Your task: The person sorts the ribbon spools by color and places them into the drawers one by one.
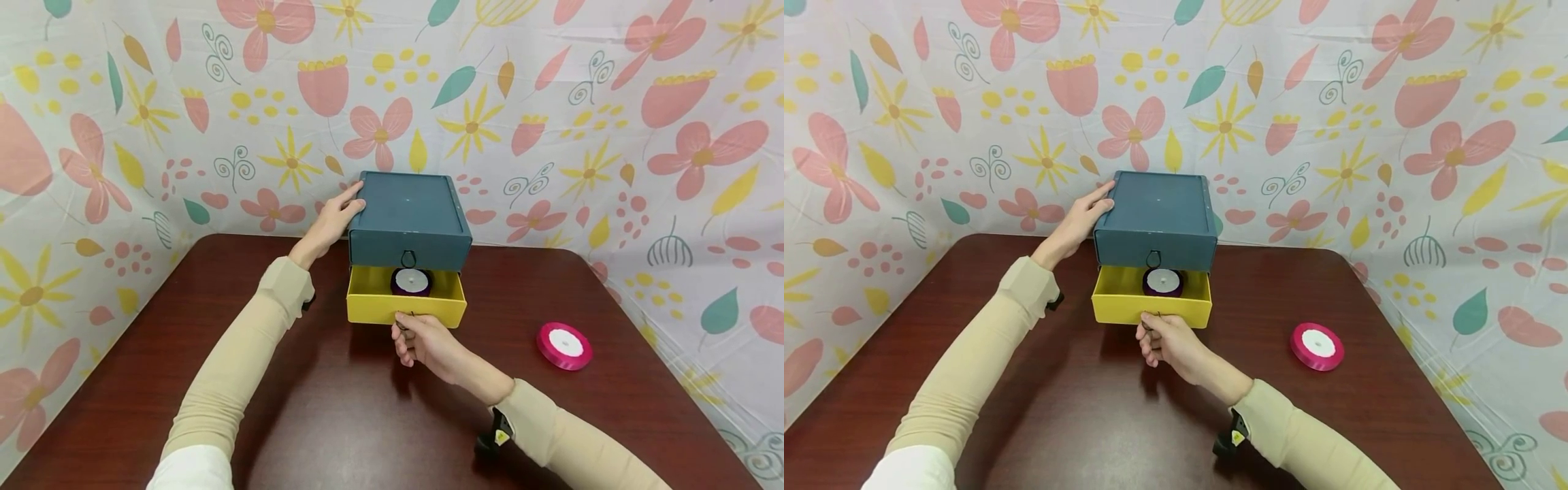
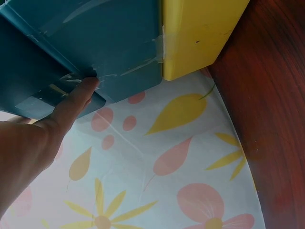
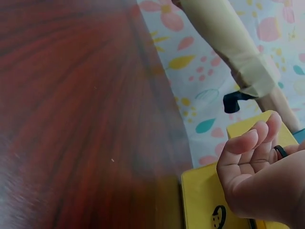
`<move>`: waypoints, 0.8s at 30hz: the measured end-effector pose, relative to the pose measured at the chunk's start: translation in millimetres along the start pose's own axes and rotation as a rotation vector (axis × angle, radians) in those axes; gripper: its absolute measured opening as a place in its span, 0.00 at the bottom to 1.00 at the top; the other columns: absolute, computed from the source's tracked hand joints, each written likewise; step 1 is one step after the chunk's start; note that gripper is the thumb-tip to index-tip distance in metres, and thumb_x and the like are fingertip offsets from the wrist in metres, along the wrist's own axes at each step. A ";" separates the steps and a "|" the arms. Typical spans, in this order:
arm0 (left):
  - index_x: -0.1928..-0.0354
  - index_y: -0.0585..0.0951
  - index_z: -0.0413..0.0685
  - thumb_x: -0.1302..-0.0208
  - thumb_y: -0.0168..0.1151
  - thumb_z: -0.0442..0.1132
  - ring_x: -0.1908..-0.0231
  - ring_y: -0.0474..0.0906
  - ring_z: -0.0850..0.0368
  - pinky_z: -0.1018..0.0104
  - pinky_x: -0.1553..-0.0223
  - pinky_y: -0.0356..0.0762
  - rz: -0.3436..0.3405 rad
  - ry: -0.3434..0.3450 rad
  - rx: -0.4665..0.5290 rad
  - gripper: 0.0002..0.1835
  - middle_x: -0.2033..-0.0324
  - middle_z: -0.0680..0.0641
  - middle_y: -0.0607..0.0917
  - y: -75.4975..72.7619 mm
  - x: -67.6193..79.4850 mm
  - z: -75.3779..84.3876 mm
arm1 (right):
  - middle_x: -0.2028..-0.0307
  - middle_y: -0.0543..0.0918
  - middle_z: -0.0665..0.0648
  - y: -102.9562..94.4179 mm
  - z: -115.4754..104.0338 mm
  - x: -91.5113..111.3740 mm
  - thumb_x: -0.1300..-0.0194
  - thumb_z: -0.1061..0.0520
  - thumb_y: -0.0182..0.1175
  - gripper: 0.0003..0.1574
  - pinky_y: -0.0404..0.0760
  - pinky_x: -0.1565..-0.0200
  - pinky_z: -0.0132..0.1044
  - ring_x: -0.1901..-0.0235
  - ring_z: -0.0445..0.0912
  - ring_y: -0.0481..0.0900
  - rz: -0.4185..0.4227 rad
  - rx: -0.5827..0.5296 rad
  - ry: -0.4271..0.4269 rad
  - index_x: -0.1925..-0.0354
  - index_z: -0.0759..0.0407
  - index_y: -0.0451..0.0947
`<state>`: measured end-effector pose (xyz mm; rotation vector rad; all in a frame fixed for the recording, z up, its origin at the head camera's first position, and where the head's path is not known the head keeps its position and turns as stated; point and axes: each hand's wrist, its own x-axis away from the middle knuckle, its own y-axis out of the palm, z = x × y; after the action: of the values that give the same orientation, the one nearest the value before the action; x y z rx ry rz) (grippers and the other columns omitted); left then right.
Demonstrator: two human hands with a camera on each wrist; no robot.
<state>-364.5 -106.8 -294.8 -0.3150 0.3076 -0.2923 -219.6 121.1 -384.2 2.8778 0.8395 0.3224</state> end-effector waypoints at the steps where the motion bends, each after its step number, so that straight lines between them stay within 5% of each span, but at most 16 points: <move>1: 0.24 0.54 0.61 0.25 0.45 0.53 0.29 0.59 0.48 0.48 0.30 0.59 0.000 0.001 -0.003 0.31 0.27 0.46 0.59 0.0 -0.2 -0.2 | 0.83 0.75 0.48 -1.1 -0.7 -1.7 0.23 0.47 0.44 0.23 0.70 0.75 0.31 0.81 0.40 0.69 0.001 -0.001 0.001 0.73 0.57 0.73; 24: 0.24 0.53 0.60 0.25 0.45 0.53 0.29 0.58 0.48 0.47 0.30 0.58 -0.007 0.017 -0.009 0.31 0.26 0.47 0.57 -1.2 -0.3 -1.8 | 0.81 0.73 0.50 -17.8 -10.2 -30.1 0.23 0.45 0.44 0.24 0.71 0.73 0.33 0.79 0.42 0.68 0.046 0.032 0.015 0.72 0.57 0.72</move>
<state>-365.7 -108.2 -295.9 -0.3222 0.3244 -0.3007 -256.0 120.3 -382.6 2.9314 0.7895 0.3393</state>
